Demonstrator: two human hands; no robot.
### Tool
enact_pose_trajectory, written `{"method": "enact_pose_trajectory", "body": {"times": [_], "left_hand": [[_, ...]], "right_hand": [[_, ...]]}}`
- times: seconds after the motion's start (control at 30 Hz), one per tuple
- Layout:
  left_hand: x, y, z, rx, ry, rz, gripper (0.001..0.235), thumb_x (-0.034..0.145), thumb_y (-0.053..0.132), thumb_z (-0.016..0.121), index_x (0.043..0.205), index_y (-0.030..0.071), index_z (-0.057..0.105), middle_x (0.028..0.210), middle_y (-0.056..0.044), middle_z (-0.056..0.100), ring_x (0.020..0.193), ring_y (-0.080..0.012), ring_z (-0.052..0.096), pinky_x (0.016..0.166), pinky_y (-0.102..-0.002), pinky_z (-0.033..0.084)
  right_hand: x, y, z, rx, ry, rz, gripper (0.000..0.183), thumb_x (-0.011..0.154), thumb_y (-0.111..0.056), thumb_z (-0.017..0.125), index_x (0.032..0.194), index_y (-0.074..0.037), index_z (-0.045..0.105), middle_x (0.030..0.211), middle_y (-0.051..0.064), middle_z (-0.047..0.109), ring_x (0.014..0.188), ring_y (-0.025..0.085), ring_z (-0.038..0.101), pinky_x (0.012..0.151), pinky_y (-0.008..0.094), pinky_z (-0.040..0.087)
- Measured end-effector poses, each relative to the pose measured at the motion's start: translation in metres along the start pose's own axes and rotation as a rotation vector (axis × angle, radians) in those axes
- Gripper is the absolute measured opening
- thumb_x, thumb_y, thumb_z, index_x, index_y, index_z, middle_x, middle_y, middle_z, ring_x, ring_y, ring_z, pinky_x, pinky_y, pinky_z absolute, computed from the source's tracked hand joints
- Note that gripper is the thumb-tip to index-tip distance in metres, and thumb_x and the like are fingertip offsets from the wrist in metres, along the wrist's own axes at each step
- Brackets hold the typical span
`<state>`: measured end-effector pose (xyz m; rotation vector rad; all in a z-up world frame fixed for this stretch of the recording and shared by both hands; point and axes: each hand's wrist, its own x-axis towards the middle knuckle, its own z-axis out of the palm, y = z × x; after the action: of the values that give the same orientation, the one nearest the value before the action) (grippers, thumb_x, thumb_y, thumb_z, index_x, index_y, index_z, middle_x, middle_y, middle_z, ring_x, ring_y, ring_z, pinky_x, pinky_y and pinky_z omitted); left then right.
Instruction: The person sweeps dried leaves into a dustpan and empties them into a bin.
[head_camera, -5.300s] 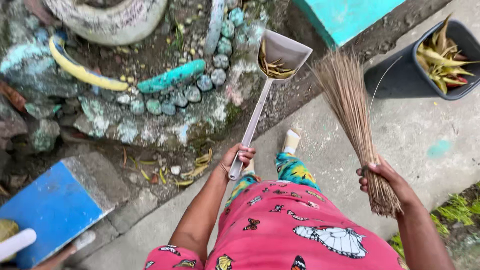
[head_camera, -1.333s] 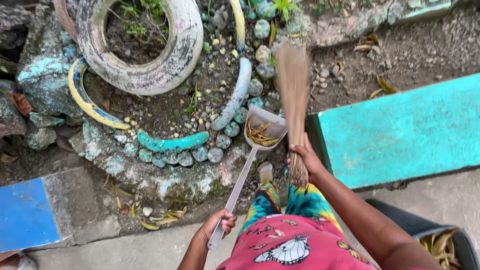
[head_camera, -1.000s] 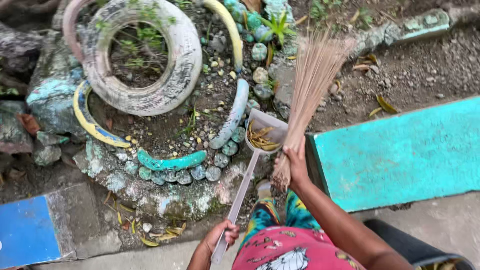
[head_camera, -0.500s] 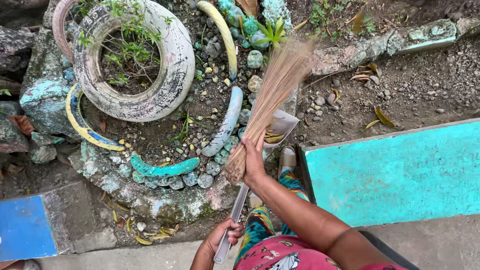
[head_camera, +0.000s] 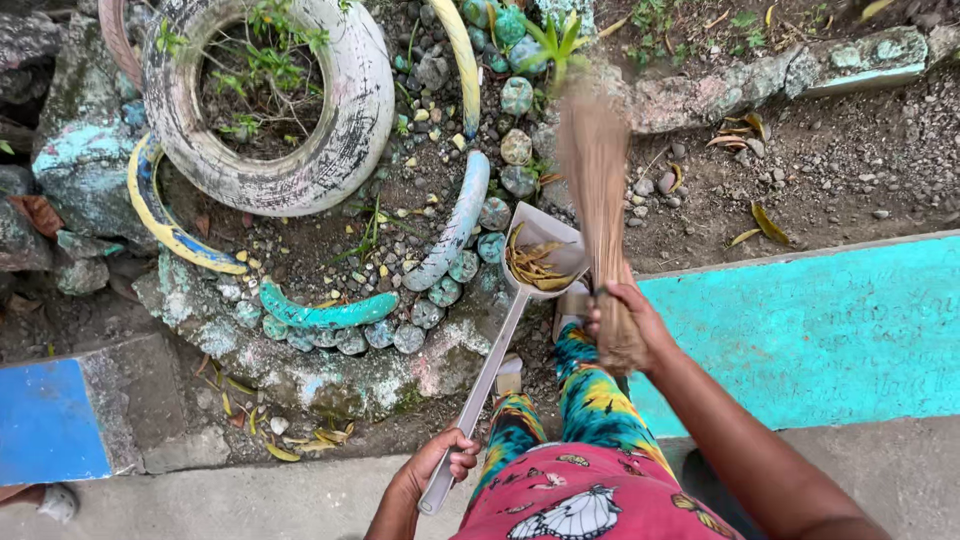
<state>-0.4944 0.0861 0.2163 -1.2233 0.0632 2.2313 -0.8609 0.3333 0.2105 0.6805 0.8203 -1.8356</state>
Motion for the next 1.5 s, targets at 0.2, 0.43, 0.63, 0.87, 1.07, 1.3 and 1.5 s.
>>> {"method": "enact_pose_trajectory", "body": {"times": [0.2, 0.43, 0.63, 0.87, 1.07, 1.3, 1.5], "left_hand": [[-0.007, -0.005, -0.037, -0.007, -0.009, -0.073, 0.056, 0.092, 0.003, 0.06, 0.142, 0.016, 0.039, 0.082, -0.001, 0.047, 0.06, -0.0048, 0.044, 0.046, -0.017, 0.04], [-0.005, 0.001, -0.063, 0.013, 0.062, -0.194, 0.024, 0.088, 0.011, 0.06, 0.11, 0.012, 0.049, 0.072, 0.001, 0.046, 0.054, -0.0042, 0.043, 0.044, -0.017, 0.04], [-0.005, 0.01, -0.064, -0.076, 0.024, -0.251, 0.016, 0.094, 0.017, 0.058, 0.086, 0.006, 0.049, 0.065, 0.003, 0.044, 0.051, -0.0037, 0.042, 0.044, -0.016, 0.041], [-0.011, 0.057, 0.029, -0.199, -0.008, -0.265, 0.016, 0.092, 0.016, 0.056, 0.086, 0.005, 0.046, 0.062, 0.003, 0.043, 0.049, -0.0046, 0.04, 0.045, -0.017, 0.041], [0.021, 0.117, 0.143, 0.054, -0.08, 0.027, 0.018, 0.093, 0.014, 0.055, 0.093, -0.002, 0.045, 0.068, 0.0, 0.044, 0.05, -0.0043, 0.042, 0.042, -0.018, 0.042], [0.047, 0.196, 0.287, -0.069, -0.37, -0.141, 0.014, 0.101, 0.012, 0.054, 0.104, 0.001, 0.045, 0.076, 0.001, 0.042, 0.06, -0.0046, 0.044, 0.052, -0.018, 0.045], [0.107, 0.307, 0.4, 0.143, -0.217, -0.031, 0.063, 0.091, 0.005, 0.053, 0.153, 0.011, 0.039, 0.082, -0.003, 0.045, 0.058, -0.0049, 0.044, 0.046, -0.017, 0.044]], "right_hand": [[0.023, -0.014, -0.012, -0.188, 0.009, -0.176, 0.08, 0.098, -0.019, 0.062, 0.163, -0.037, 0.018, 0.086, 0.011, 0.06, 0.068, 0.02, 0.063, 0.054, 0.036, 0.059], [-0.029, 0.002, 0.013, -0.01, -0.024, -0.261, 0.075, 0.096, -0.023, 0.059, 0.157, -0.044, 0.02, 0.089, 0.01, 0.063, 0.071, 0.019, 0.063, 0.058, 0.034, 0.058], [0.034, -0.03, -0.032, 0.42, -0.07, 0.259, 0.05, 0.099, -0.032, 0.061, 0.13, -0.007, 0.031, 0.085, 0.016, 0.059, 0.07, 0.029, 0.061, 0.06, 0.041, 0.06], [-0.059, -0.051, -0.095, -0.258, 0.36, -0.3, 0.074, 0.089, -0.02, 0.061, 0.142, -0.056, 0.025, 0.082, 0.011, 0.063, 0.063, 0.024, 0.062, 0.054, 0.04, 0.055], [-0.076, -0.093, -0.186, 0.164, 0.204, -0.162, 0.044, 0.098, -0.043, 0.067, 0.116, -0.005, 0.051, 0.085, 0.014, 0.063, 0.069, 0.025, 0.065, 0.06, 0.039, 0.06], [-0.087, -0.148, -0.168, 0.272, 0.265, -0.41, 0.037, 0.095, -0.033, 0.063, 0.115, -0.002, 0.061, 0.101, 0.011, 0.069, 0.088, 0.025, 0.071, 0.077, 0.037, 0.064], [-0.036, -0.233, -0.169, 0.075, 0.399, -0.385, 0.022, 0.093, -0.013, 0.069, 0.109, -0.002, 0.058, 0.087, 0.012, 0.068, 0.073, 0.025, 0.068, 0.064, 0.042, 0.061]]}}
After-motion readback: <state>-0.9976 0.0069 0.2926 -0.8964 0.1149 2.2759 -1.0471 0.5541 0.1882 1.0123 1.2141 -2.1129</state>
